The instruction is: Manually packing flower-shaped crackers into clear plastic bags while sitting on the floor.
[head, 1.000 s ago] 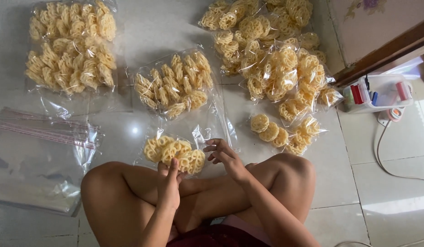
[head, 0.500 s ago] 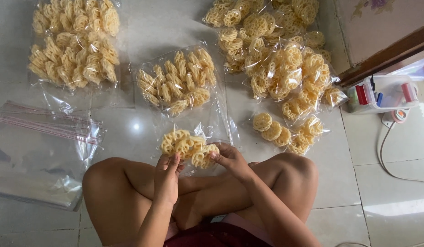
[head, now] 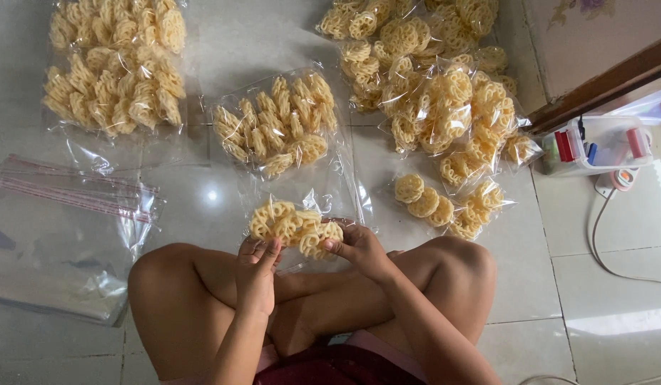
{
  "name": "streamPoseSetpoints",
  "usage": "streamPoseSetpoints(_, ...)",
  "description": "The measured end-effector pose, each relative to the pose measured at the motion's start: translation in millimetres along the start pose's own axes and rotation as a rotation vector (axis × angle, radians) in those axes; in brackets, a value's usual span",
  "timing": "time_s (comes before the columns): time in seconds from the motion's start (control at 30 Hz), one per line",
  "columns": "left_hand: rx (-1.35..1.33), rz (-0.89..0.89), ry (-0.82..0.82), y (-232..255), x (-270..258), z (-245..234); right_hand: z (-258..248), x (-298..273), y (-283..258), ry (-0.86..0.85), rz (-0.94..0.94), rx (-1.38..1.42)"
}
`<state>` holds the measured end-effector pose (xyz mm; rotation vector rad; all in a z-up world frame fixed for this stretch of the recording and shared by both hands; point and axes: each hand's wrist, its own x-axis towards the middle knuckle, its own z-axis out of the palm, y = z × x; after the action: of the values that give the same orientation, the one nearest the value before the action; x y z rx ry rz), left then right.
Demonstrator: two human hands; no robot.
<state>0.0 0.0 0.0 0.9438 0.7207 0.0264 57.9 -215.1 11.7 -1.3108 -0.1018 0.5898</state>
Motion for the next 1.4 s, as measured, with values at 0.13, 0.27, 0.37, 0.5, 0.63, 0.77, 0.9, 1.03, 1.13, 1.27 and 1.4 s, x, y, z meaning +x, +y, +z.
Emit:
streamPoseSetpoints(0.13, 0.006, 0.015, -0.016, 1, -1, -1, 2, -1, -5, -0.014, -0.008, -0.009)
streamPoseSetpoints(0.27, 0.029, 0.005, 0.002, -2, 0, -2, 2, -1, -10, -0.029, 0.017, -0.019)
streamPoseSetpoints(0.37, 0.222, 0.025, -0.105, 19, -12, 14, 15, -5, -21, 0.167, -0.014, 0.093)
streamPoseSetpoints(0.5, 0.503, 0.085, -0.267, 16, -12, 13, -55, 12, 44, 0.345, 0.032, 0.266)
streamPoseSetpoints(0.63, 1.203, 0.605, -0.267, -7, 22, -2, -53, 7, -1, 0.553, -0.095, 0.541)
streamPoseSetpoints(0.77, 1.777, 0.751, -0.367, -36, 58, -13, -50, 3, -7, 0.604, -0.099, 0.564)
streamPoseSetpoints(0.9, 1.976, 0.647, -0.457, -22, 44, 10, -46, 4, -11, 0.571, -0.068, 0.542)
streamPoseSetpoints(1.03, 2.022, 0.686, -0.4, -32, 43, 8, -49, 6, -3, 0.589, -0.059, 0.525)
streamPoseSetpoints(1.13, 1.959, 0.685, -0.339, -39, 48, 3, -45, 6, -10, 0.615, -0.037, 0.533)
streamPoseSetpoints(1.27, 1.848, 0.741, -0.262, -42, 53, -3, -29, 7, -34, 0.696, 0.004, 0.576)
streamPoseSetpoints(1.4, 1.771, 0.804, -0.222, -49, 60, -8, -34, -4, -32, 0.753, 0.085, 0.544)
